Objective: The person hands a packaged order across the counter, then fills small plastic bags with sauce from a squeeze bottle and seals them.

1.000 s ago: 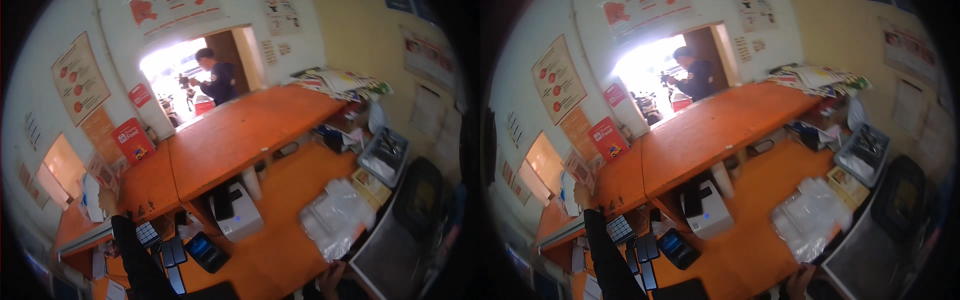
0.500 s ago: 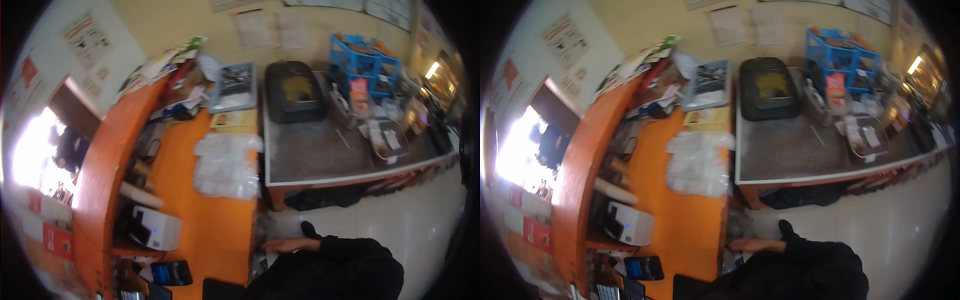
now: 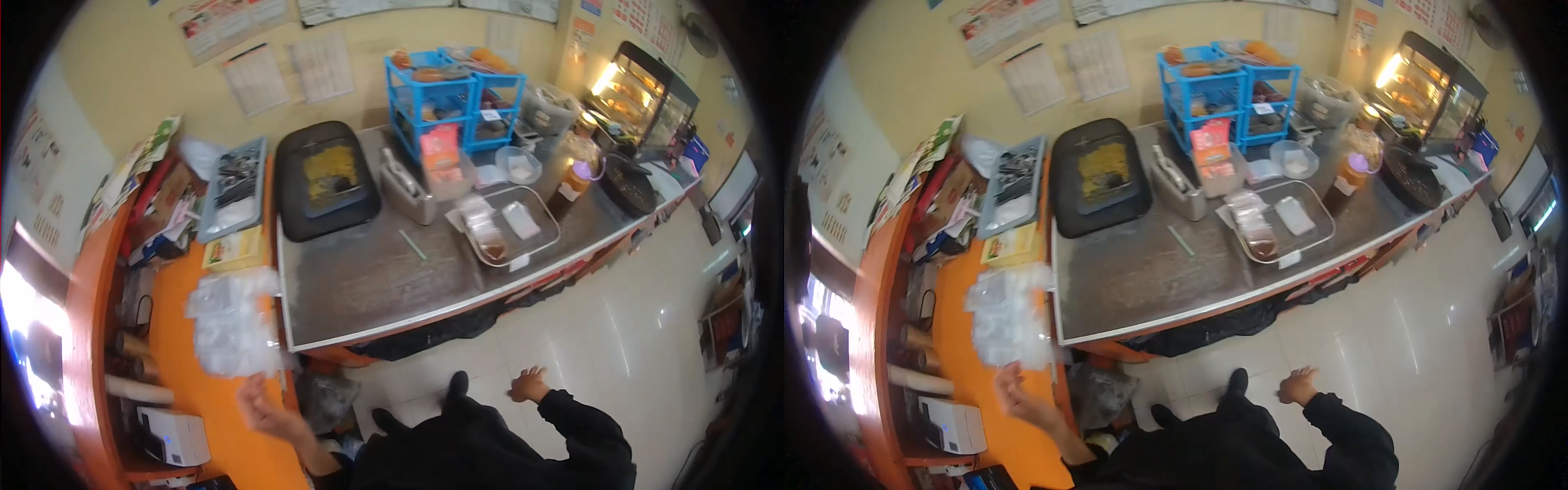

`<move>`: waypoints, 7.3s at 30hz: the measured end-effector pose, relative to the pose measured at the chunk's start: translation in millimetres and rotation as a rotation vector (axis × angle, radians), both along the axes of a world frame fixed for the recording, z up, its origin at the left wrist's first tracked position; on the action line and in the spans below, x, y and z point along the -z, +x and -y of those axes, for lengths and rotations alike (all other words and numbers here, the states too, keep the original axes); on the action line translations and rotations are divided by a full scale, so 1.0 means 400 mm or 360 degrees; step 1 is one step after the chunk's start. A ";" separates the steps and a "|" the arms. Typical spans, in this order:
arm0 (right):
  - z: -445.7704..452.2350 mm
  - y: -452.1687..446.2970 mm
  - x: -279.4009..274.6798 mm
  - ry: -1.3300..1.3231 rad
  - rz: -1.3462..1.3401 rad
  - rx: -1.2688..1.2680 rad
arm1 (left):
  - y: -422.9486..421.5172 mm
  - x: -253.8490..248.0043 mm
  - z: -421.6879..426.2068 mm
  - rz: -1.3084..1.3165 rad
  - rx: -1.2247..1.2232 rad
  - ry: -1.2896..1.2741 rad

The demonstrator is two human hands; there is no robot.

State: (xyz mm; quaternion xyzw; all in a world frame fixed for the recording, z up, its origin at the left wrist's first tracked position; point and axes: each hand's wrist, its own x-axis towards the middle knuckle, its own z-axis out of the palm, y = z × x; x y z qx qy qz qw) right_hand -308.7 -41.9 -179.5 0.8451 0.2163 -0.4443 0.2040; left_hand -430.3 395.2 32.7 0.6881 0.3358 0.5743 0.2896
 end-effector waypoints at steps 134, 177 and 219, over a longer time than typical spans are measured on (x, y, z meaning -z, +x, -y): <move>0.400 1.372 -0.519 0.2166 0.1853 -0.1093 | 1.227 0.142 0.923 -0.0363 0.1612 -0.0196; 0.397 1.188 -0.297 0.2687 0.1357 0.0630 | 1.251 0.186 0.988 0.0085 0.2040 -0.1122; 0.087 1.152 -0.456 0.3304 -0.0423 0.1088 | 1.226 0.043 0.819 -0.0132 0.1636 -0.1139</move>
